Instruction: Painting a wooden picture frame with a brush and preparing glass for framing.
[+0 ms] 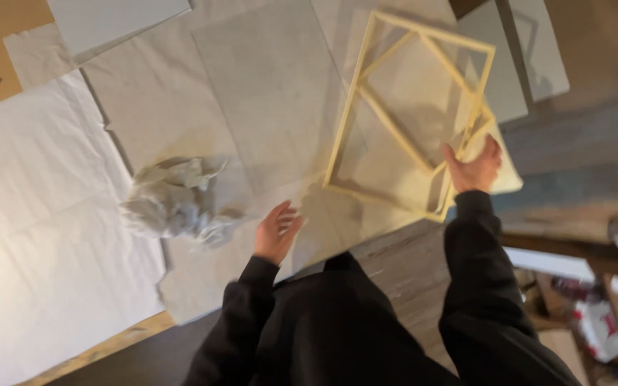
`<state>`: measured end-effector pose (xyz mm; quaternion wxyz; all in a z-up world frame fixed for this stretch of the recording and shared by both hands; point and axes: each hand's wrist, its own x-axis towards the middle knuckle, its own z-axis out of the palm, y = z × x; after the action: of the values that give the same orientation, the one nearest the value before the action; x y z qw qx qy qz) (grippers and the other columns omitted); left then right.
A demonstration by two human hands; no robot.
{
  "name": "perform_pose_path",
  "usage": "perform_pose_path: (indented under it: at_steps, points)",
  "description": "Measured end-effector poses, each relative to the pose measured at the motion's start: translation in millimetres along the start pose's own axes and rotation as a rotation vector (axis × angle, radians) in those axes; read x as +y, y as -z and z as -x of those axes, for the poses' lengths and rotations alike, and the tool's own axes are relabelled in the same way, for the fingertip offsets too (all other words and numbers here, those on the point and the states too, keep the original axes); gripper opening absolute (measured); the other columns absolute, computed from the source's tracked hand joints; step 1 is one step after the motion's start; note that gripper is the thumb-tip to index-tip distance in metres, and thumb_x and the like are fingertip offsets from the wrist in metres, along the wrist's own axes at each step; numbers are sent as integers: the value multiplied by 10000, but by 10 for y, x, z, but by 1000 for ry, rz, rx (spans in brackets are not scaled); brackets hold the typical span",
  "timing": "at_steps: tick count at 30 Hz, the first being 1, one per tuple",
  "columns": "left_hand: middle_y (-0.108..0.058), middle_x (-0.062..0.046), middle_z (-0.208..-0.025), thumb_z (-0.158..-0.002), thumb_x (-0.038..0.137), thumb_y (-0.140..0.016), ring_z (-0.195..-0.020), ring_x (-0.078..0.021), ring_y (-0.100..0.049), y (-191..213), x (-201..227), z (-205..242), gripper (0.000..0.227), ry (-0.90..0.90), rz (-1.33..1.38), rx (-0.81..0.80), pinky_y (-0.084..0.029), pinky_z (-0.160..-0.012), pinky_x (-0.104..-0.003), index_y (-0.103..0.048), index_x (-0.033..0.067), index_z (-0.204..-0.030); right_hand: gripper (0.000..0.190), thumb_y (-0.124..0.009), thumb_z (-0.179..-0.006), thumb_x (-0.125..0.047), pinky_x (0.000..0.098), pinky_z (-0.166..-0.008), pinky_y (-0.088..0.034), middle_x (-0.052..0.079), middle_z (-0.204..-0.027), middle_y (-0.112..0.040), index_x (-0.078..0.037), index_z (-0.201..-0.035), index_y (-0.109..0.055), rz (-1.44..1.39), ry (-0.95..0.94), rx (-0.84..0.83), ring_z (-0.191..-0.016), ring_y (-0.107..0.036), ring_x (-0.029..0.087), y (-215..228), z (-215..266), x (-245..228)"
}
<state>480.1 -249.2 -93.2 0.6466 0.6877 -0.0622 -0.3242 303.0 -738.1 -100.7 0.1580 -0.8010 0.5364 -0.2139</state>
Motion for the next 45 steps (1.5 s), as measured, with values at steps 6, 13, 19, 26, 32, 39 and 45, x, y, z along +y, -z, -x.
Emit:
perform_pose_path:
  at_steps: [6,13,19,26,32,39,45]
  points:
    - [-724,-196,-1367,-833,444,-849,-1281,-456,-680,-1568,-373,-1388,796,-299,-917,186,-571,-1101,-551,-634,81,-1508,1063,-778,-754,-782,707,-968,-491,147,-1539,-444,-168,-1576,-499,296,78,-283,-1323,-531,478,-284,-1064,651]
    - [-677,-77,-1248,-876,181,-655,-965,-402,-715,-2140,-462,-1496,417,-146,-878,184,-589,-839,-512,-685,200,-1291,361,-826,-839,-315,551,-714,-531,182,-1109,-635,-127,-1131,-730,274,323,-81,-939,-594,416,-506,-1434,893]
    - [-700,-85,-1174,-877,213,-642,-924,-383,-721,-2435,-243,-1331,387,-71,-759,196,-586,-798,-490,-718,173,-1254,204,-822,-1049,-172,437,-686,-557,168,-953,-742,14,-1125,-786,116,602,-86,-737,-661,336,-385,-1685,1087]
    - [-683,-51,-1027,-785,141,-753,-752,-280,-696,-2468,-142,-1034,430,-259,-482,270,-582,-688,-401,-751,187,-1212,208,-911,-1141,41,399,-807,-565,204,-1050,-730,137,-1251,-763,-275,608,-200,-881,-649,295,-349,-2145,1488]
    - [-700,-45,-1134,-846,172,-750,-808,-274,-738,-1934,852,-432,478,-309,-438,278,-608,-716,-385,-711,163,-1322,102,-633,-1302,-8,304,-823,-561,157,-1114,-687,66,-1293,-703,-445,385,-495,-896,-658,229,378,-2092,513]
    - [-660,-27,-1069,-834,5,-801,-772,-163,-662,308,1374,394,492,-420,-227,551,-603,-678,-280,-713,120,-1303,316,-657,-1317,148,325,-928,-623,264,-1371,-664,175,-1594,-508,-716,676,-573,-1151,-715,297,371,-303,-3015]
    - [-749,-23,-1172,-789,-133,-774,-809,-120,-738,3277,734,1595,605,-301,-269,1005,-658,-663,-242,-702,140,-1324,240,-685,-1121,105,331,-669,-629,182,-1082,-703,58,-1299,-531,-905,850,-832,-854,-727,251,-1078,2580,-5576]
